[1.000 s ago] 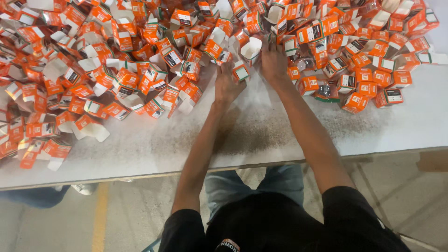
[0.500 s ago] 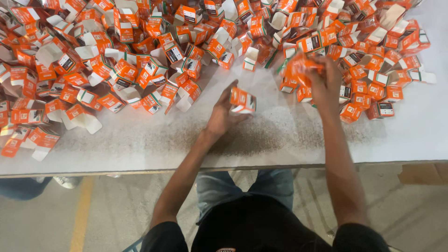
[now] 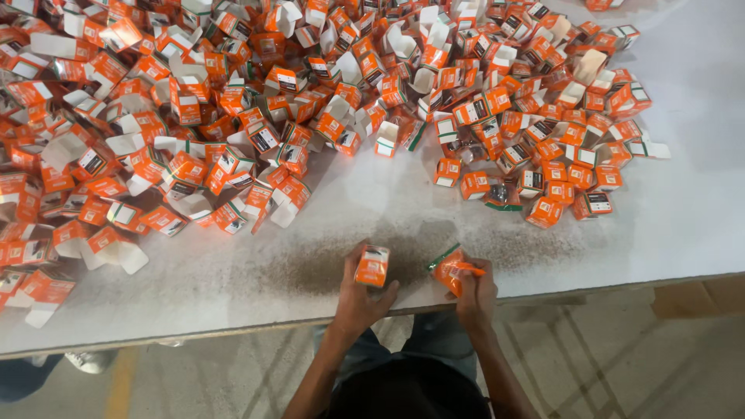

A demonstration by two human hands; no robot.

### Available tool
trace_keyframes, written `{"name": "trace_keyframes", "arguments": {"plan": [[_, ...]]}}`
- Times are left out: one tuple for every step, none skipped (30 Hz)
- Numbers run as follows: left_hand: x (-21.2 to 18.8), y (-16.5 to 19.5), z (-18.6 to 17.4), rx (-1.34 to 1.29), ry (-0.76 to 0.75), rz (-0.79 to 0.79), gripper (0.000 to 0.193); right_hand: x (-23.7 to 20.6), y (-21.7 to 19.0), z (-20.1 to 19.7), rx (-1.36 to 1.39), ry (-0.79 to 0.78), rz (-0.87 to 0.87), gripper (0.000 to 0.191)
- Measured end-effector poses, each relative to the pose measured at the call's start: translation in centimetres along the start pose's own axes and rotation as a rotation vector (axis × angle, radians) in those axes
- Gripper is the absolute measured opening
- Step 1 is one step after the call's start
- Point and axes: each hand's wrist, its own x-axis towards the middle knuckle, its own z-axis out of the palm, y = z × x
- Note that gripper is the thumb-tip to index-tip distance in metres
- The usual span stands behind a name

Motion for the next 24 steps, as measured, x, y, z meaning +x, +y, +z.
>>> {"name": "trace_keyframes", "arguments": {"plan": [[-0.1, 0.2, -0.2, 0.085, -0.016, 0.099, 0.061, 0.1, 0.1, 0.2, -0.023, -0.011, -0.012, 0.029], [-0.1, 0.3, -0.1, 0.079, -0.074, -0.044, 0.053, -0.1, 0.2, 0.2, -0.066, -0.016, -0.033, 0.029], [-0.1, 0.5, -0.1, 0.075, -0.129, -0.188, 0.046, -0.2, 0.3, 0.3, -0.108, -0.025, -0.054, 0.029], [0.0, 0.5, 0.0, 0.072, -0.183, -0.328, 0.039, -0.2, 0.4, 0.4, -0.147, -0.036, -0.079, 0.029], [0.2, 0.5, 0.1, 0.128, -0.122, -0.18, 0.04, -0.3, 0.4, 0.3, -0.153, -0.023, -0.088, 0.028], [0.5, 0.4, 0.3, 0.185, -0.064, -0.035, 0.042, -0.4, 0.4, 0.3, -0.158, -0.012, -0.093, 0.027], [0.6, 0.3, 0.5, 0.242, -0.011, 0.104, 0.044, -0.5, 0.4, 0.3, -0.166, -0.002, -0.091, 0.026], [0.7, 0.3, 0.6, 0.166, -0.016, 0.029, 0.049, -0.6, 0.3, 0.3, -0.131, -0.014, -0.128, 0.026], [1.0, 0.2, 0.6, 0.087, -0.022, -0.049, 0.055, -0.7, 0.3, 0.3, -0.098, -0.025, -0.161, 0.026], [1.2, 0.2, 0.6, 0.007, -0.025, -0.13, 0.061, -0.7, 0.2, 0.4, -0.068, -0.036, -0.191, 0.026], [1.3, 0.3, 0.4, -0.099, -0.057, -0.189, 0.056, -0.7, 0.2, 0.4, -0.032, -0.049, -0.166, 0.027], [1.8, 0.3, 0.3, -0.206, -0.084, -0.238, 0.052, -0.6, 0.2, 0.4, 0.007, -0.062, -0.149, 0.027], [2.4, 0.2, 0.1, -0.312, -0.104, -0.277, 0.047, -0.4, 0.2, 0.5, 0.049, -0.075, -0.141, 0.027], [3.0, 0.2, -0.2, -0.096, -0.147, -0.158, 0.046, -0.2, 0.2, 0.6, 0.083, -0.098, -0.139, 0.027], [3.6, 0.2, -0.5, 0.116, -0.196, -0.043, 0.046, 0.0, 0.3, 0.6, 0.112, -0.115, -0.133, 0.028], [4.1, 0.2, -0.5, 0.319, -0.251, 0.074, 0.046, 0.0, 0.3, 0.3, 0.134, -0.123, -0.125, 0.028], [4.6, 0.2, -0.4, 0.281, -0.234, 0.105, 0.042, 0.0, 0.4, 0.1, 0.14, -0.126, -0.116, 0.028], [5.0, 0.1, -0.5, 0.244, -0.217, 0.139, 0.038, 0.0, 0.5, 0.1, 0.147, -0.129, -0.11, 0.028], [5.4, -0.1, -0.5, 0.209, -0.201, 0.173, 0.034, -0.1, 0.7, -0.1, 0.158, -0.131, -0.104, 0.028], [5.8, -0.3, -0.4, 0.142, -0.194, 0.165, 0.027, -0.2, 0.8, -0.2, 0.138, -0.129, -0.101, 0.028], [6.2, -0.7, -0.4, 0.079, -0.187, 0.158, 0.02, -0.3, 0.9, -0.3, 0.123, -0.129, -0.099, 0.028], [6.8, -1.1, -0.4, 0.02, -0.179, 0.154, 0.014, -0.3, 1.0, -0.2, 0.111, -0.131, -0.099, 0.028], [7.4, -1.6, -0.4, 0.033, -0.206, 0.14, 0.019, -0.2, 1.1, -0.1, 0.108, -0.116, -0.083, 0.028], [8.2, -2.2, -0.4, 0.048, -0.232, 0.126, 0.025, -0.1, 1.0, 0.1, 0.107, -0.101, -0.068, 0.028]]}}
